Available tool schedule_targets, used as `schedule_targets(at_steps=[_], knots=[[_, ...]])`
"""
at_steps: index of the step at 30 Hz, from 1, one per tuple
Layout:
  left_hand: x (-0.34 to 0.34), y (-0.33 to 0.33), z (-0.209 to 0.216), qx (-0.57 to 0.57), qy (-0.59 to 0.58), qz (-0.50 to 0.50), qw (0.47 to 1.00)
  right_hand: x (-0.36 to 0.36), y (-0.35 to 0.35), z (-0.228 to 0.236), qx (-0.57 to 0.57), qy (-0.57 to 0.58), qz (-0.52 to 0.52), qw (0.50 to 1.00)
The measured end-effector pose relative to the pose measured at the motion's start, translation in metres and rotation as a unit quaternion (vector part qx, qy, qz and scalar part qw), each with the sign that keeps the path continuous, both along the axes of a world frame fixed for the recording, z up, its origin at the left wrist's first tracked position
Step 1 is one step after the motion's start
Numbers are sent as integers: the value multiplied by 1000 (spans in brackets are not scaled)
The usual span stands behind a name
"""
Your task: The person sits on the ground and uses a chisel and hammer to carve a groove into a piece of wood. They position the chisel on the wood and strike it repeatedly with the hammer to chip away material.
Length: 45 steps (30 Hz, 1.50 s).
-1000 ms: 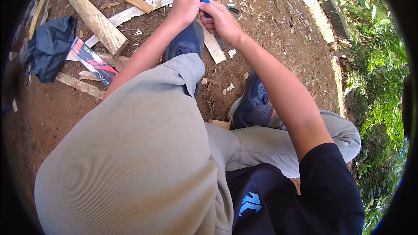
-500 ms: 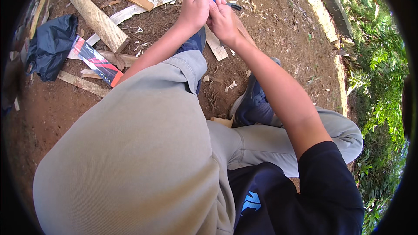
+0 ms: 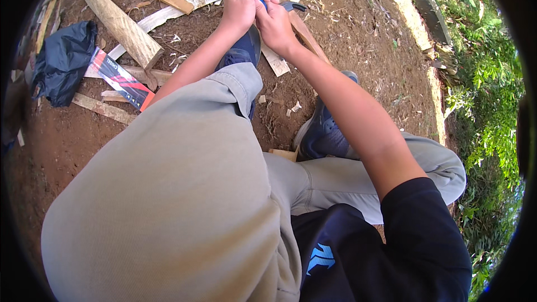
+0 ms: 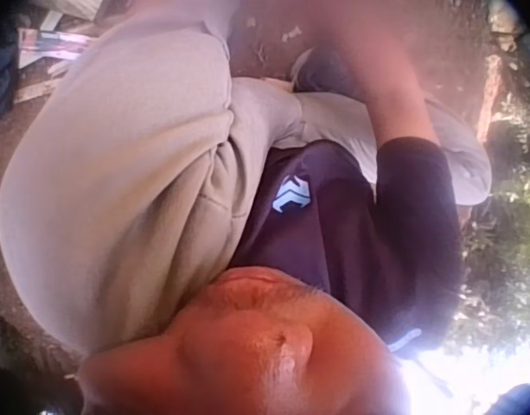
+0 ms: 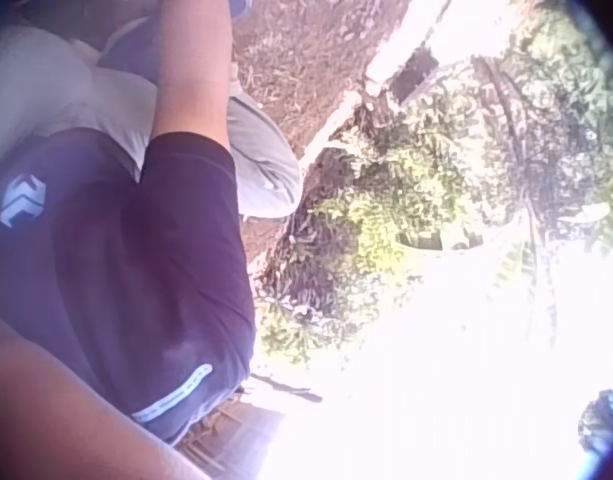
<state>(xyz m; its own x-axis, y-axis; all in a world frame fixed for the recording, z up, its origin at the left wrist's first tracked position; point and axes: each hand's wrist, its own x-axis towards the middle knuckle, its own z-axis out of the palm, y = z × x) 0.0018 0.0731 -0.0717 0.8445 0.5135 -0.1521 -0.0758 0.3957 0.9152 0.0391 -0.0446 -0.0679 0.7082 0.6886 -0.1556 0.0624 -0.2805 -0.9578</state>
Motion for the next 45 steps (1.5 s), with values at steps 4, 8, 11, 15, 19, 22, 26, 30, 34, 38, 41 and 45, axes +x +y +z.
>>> schedule_targets(at_steps=[4, 8, 11, 15, 19, 22, 26, 30, 34, 38, 41, 45], knots=[[-5, -11, -4, -36, 22, -8, 999, -8, -15, -5, -136, 67, 24, 988], [-14, -27, -5, 25, 7, -52, 998, -22, -34, -8, -34, 25, -44, 998], [-9, -16, -6, 45, 23, -52, 997, -18, -21, -3, 1, 117, -47, 992], [6, 3, 18, 86, 3, -2, 996, 1, 1, 4, 48, 144, -10, 988], [2, 9, 2, 206, 81, 31, 975, 0, 7, 1, 85, 147, 4, 986], [-8, 3, 13, 169, 99, -5, 981, 3, -4, 0, 62, 140, 7, 988], [-10, -8, 10, 230, 87, 52, 968, 0, -11, -8, 42, 117, 17, 992], [-5, -15, 29, 108, -18, 5, 994, -5, -12, 5, 52, 68, 12, 996], [-4, -15, 27, 39, -48, 35, 997, -1, -7, 1, 41, 34, 37, 998], [-8, -14, 24, 35, -34, 43, 998, -4, -4, 4, 58, 22, 34, 997], [-7, -10, 13, 35, -27, 52, 998, -4, 0, 4, 36, 14, 39, 999], [-4, -6, 8, 41, -22, 50, 998, -2, 0, -4, 34, 5, 40, 999]])
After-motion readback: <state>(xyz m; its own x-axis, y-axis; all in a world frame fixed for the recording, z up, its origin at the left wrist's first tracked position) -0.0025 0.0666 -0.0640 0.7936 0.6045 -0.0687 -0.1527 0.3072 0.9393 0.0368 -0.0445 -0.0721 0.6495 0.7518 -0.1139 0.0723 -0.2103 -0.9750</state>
